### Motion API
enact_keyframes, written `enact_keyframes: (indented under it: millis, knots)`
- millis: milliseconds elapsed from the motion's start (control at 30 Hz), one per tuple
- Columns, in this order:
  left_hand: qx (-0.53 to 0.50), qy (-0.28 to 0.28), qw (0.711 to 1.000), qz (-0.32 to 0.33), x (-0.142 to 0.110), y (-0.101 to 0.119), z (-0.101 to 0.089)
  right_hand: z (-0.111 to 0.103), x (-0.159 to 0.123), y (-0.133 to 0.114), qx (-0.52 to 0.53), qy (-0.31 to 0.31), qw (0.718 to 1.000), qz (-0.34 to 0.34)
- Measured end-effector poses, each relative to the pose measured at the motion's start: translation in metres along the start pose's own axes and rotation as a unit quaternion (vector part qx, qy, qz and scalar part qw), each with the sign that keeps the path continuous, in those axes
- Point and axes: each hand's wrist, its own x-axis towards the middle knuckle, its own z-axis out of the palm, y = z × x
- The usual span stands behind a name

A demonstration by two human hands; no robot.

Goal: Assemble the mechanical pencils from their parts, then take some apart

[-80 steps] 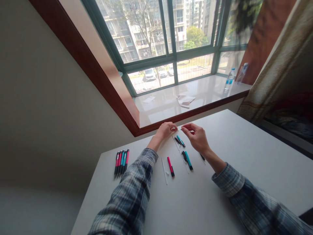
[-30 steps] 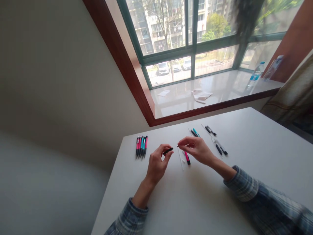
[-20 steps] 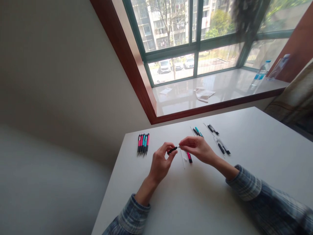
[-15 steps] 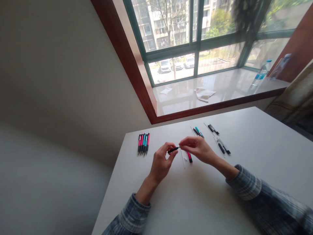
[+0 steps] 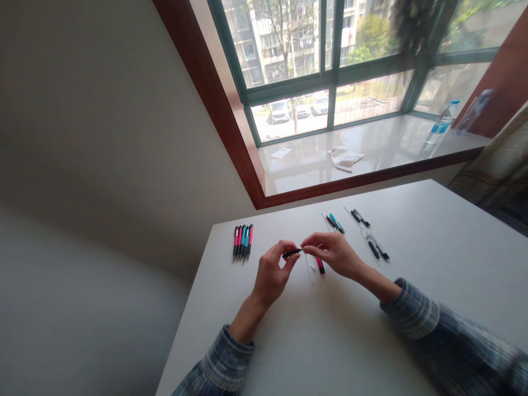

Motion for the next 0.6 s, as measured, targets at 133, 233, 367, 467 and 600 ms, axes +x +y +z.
enact_keyframes:
  millis: [133, 233, 367, 467, 600]
  knots:
    - [0.001, -0.007, 1.0, 0.003, -0.0003, 0.0016, -0.0005, 0.0, -0.0002, -0.0003, -0.031, 0.006, 0.999, -0.008]
    - [-0.007, -0.01, 1.0, -0.008, -0.0001, 0.0034, -0.0006, -0.0005, -0.0005, -0.0007, -0.011, 0.0, 1.0, -0.008]
    - [-0.018, -0.016, 0.999, -0.022, 0.0008, 0.0047, -0.001, -0.0004, -0.0009, -0.0005, 0.014, 0.005, 1.0, -0.012]
    - [-0.017, -0.018, 0.999, -0.024, 0.0013, 0.0052, -0.0012, -0.0001, -0.001, -0.0004, -0.006, 0.01, 1.0, -0.011]
    - [-0.013, -0.009, 1.0, -0.02, 0.0011, 0.0061, -0.0011, -0.0003, -0.0015, -0.001, -0.048, 0.01, 0.999, -0.017]
